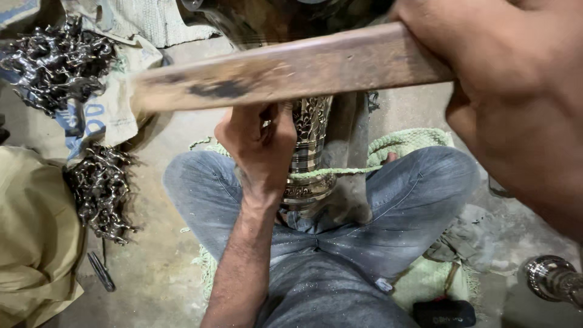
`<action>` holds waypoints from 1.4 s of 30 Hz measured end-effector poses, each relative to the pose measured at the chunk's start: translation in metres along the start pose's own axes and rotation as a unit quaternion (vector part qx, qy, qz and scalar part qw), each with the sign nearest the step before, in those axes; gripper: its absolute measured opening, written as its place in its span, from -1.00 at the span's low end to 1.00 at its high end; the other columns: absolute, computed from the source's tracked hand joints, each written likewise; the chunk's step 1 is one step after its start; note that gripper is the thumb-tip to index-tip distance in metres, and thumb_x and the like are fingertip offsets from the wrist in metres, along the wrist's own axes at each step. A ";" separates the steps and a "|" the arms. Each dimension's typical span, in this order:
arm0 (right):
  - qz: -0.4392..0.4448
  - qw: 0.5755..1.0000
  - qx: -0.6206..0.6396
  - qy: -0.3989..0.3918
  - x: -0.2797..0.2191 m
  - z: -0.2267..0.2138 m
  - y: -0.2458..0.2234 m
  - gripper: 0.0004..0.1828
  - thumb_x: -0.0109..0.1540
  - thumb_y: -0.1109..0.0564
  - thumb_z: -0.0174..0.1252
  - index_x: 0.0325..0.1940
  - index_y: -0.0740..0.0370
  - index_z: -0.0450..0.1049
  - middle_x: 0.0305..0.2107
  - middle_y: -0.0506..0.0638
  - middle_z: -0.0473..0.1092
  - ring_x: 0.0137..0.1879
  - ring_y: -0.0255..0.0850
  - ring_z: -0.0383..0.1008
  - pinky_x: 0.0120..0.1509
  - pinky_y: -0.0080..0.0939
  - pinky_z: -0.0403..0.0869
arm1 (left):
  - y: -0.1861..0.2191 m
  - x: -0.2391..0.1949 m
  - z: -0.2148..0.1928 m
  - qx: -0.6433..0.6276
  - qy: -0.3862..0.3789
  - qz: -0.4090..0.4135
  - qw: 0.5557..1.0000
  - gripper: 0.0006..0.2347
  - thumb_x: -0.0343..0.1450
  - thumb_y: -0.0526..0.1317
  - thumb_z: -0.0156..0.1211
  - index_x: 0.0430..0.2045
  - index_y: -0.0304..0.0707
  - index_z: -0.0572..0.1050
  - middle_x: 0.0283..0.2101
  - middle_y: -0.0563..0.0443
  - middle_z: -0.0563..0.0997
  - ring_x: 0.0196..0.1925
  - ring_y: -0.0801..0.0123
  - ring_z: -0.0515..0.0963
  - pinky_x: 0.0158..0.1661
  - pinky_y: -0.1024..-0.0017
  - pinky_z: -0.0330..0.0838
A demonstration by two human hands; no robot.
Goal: The person sits cross-legged on the floor and uses a hammer and chisel to shape and emboss a decorative metal vase. The person repeatedly strikes the chisel against the vase's surface to create patterns.
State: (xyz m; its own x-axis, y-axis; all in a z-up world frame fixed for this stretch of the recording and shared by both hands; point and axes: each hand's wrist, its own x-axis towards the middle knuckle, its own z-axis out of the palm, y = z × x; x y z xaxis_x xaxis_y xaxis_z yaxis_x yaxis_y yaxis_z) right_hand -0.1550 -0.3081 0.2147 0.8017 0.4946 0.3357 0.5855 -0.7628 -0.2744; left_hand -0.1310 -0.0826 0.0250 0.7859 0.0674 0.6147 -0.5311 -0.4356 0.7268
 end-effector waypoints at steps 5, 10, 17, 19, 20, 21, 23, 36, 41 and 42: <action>-0.002 1.000 -0.015 0.015 -0.001 0.002 0.003 -0.60 0.24 0.51 0.21 0.17 0.43 0.46 -0.18 0.29 0.48 -0.12 0.01 0.56 -0.17 -0.08 0.51 | 0.002 0.002 -0.002 0.028 -0.010 0.004 1.000 -0.80 0.45 -0.46 0.29 -0.08 -0.35 0.50 -0.50 0.20 0.52 -0.62 0.64 0.39 -0.62 0.61 0.32; -0.008 0.999 -0.051 0.016 -0.005 0.005 0.005 -0.63 0.19 0.40 0.31 0.09 0.46 0.49 -0.21 0.31 0.50 -0.13 0.05 0.56 -0.15 -0.02 0.54 | -0.003 0.000 -0.002 -0.005 -0.015 0.025 1.000 -0.85 0.52 -0.44 0.28 -0.10 -0.20 0.52 -0.38 0.17 0.59 -0.58 0.66 0.45 -0.58 0.68 0.37; 0.083 0.992 -0.093 -0.008 -0.025 0.023 0.032 -0.73 0.20 0.54 0.23 -0.04 0.44 0.52 -0.37 0.28 0.48 -0.33 -0.02 0.55 -0.26 -0.07 0.54 | 0.016 0.015 0.005 -0.081 -0.012 0.029 0.996 -0.78 0.57 -0.38 0.26 0.07 -0.23 0.45 -0.11 0.01 0.71 -0.24 0.50 0.70 -0.29 0.63 0.70; 0.111 0.986 -0.124 -0.006 -0.032 0.029 0.041 -0.69 0.23 0.55 0.22 0.05 0.46 0.52 -0.33 0.29 0.49 -0.31 0.00 0.56 -0.25 -0.07 0.54 | 0.023 0.020 0.005 -0.053 -0.034 0.072 0.995 -0.77 0.60 -0.41 0.25 0.13 -0.26 0.44 -0.04 -0.01 0.69 -0.07 0.42 0.77 -0.12 0.58 0.81; 0.115 0.984 -0.133 -0.003 -0.035 0.030 0.044 -0.67 0.24 0.55 0.22 0.08 0.46 0.52 -0.32 0.30 0.49 -0.30 0.01 0.56 -0.25 -0.07 0.54 | 0.029 0.019 0.003 -0.050 -0.044 0.064 0.996 -0.76 0.60 -0.43 0.24 0.15 -0.29 0.44 -0.03 -0.01 0.69 -0.04 0.42 0.76 -0.07 0.57 0.80; 0.102 0.986 -0.130 0.008 -0.038 0.030 0.045 -0.67 0.24 0.55 0.23 0.08 0.46 0.53 -0.32 0.31 0.50 -0.29 0.03 0.57 -0.28 -0.07 0.54 | 0.033 0.020 0.003 -0.039 -0.046 0.065 0.996 -0.76 0.60 -0.45 0.24 0.15 -0.29 0.45 -0.04 0.00 0.69 -0.03 0.43 0.75 -0.06 0.56 0.79; 0.077 0.987 -0.142 0.020 -0.041 0.026 0.042 -0.67 0.25 0.52 0.26 0.09 0.44 0.53 -0.30 0.31 0.51 -0.25 0.03 0.58 -0.26 -0.07 0.54 | 0.038 0.020 0.002 -0.006 -0.044 0.074 0.996 -0.78 0.60 -0.46 0.24 0.11 -0.27 0.48 -0.06 0.04 0.69 -0.05 0.44 0.75 -0.06 0.54 0.77; -0.009 0.996 -0.090 0.026 -0.013 0.003 0.010 -0.65 0.12 0.45 0.32 -0.02 0.37 0.54 -0.41 0.15 0.47 -0.40 -0.12 0.51 -0.37 -0.15 0.50 | -0.012 -0.024 0.003 -0.001 0.038 0.131 0.991 -0.73 0.56 -0.38 0.29 0.04 -0.06 0.34 -0.33 0.02 0.40 -0.34 0.44 0.41 -0.36 0.43 0.40; 0.015 0.998 -0.063 0.006 -0.009 -0.003 0.005 -0.69 0.18 0.43 0.34 0.01 0.38 0.54 -0.41 0.19 0.46 -0.41 -0.10 0.49 -0.44 -0.15 0.45 | -0.020 -0.025 0.000 0.079 -0.012 0.061 0.995 -0.70 0.46 -0.47 0.27 -0.02 -0.12 0.38 -0.34 0.14 0.57 -0.51 0.69 0.48 -0.57 0.58 0.37; 0.017 0.997 -0.076 0.007 -0.006 -0.001 0.005 -0.69 0.19 0.43 0.33 0.02 0.38 0.54 -0.40 0.20 0.47 -0.41 -0.10 0.49 -0.42 -0.15 0.48 | -0.021 -0.025 0.001 0.060 -0.011 0.064 0.996 -0.68 0.47 -0.47 0.27 0.03 -0.12 0.36 -0.26 0.11 0.59 -0.46 0.67 0.52 -0.55 0.61 0.42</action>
State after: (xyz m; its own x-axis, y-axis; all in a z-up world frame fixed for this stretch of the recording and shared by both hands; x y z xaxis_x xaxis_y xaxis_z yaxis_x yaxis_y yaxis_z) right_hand -0.1574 -0.3151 0.2123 0.8183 0.4626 0.3412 0.5324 -0.8337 -0.1465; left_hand -0.1393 -0.0762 -0.0060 0.7215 -0.0144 0.6922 -0.5868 -0.5433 0.6004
